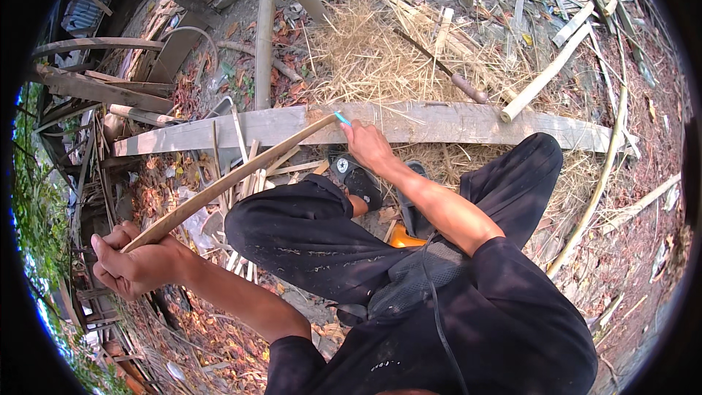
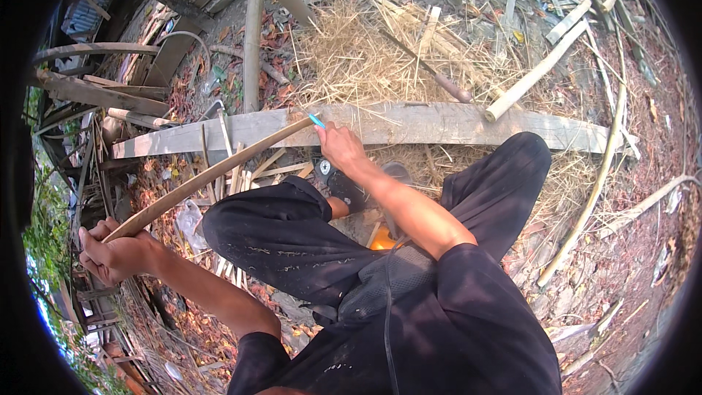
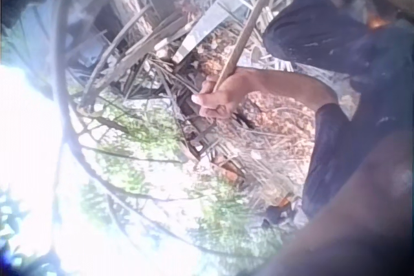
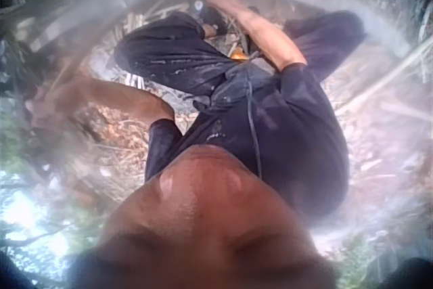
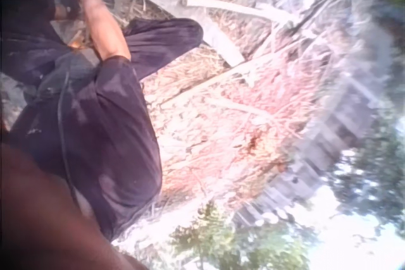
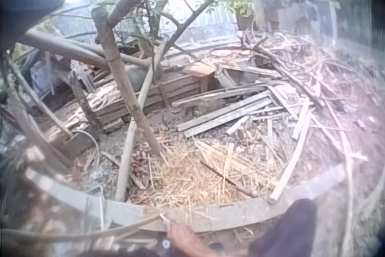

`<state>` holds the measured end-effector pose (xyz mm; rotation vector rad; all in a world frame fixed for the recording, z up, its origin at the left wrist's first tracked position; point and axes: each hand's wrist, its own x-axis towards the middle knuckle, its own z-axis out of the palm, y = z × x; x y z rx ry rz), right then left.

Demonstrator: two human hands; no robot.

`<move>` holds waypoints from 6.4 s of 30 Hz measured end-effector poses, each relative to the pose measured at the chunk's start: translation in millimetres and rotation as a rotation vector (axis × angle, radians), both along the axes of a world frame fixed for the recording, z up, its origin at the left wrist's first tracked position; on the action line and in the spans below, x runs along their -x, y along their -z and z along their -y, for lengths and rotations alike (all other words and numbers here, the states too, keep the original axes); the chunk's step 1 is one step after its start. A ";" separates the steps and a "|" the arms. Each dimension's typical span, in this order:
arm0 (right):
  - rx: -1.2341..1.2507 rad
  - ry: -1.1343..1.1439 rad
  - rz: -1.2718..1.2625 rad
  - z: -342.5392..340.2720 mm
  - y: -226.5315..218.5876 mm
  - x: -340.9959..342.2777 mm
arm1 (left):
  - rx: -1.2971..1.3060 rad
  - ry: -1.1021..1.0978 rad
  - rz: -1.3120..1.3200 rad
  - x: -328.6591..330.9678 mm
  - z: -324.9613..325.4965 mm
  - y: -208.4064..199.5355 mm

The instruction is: The person sits on the ground and uses a long metal file to shape a piece of light-colored wood. They hold the wood with their left hand and file it with their right hand, creating wood shavings. Later, they switch to a small blue-handled tool to continue shaping the wood.

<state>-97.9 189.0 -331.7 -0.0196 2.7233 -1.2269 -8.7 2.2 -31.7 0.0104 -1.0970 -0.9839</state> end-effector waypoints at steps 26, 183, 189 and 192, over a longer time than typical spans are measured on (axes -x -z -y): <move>-0.080 0.111 -0.163 31.7 80.6 13.8 | -0.106 -0.315 0.181 11.4 5.7 -4.6; 0.078 -0.172 -0.008 -51.7 -109.1 -93.8 | 0.377 -0.005 0.180 17.1 -79.5 -20.3; 0.334 -0.153 -0.176 -59.9 -233.4 -104.6 | 0.327 -0.107 0.162 20.6 -76.4 -19.5; 0.582 -0.293 -0.313 -50.1 -253.3 -115.8 | 0.276 -0.122 0.180 18.5 -85.1 -19.7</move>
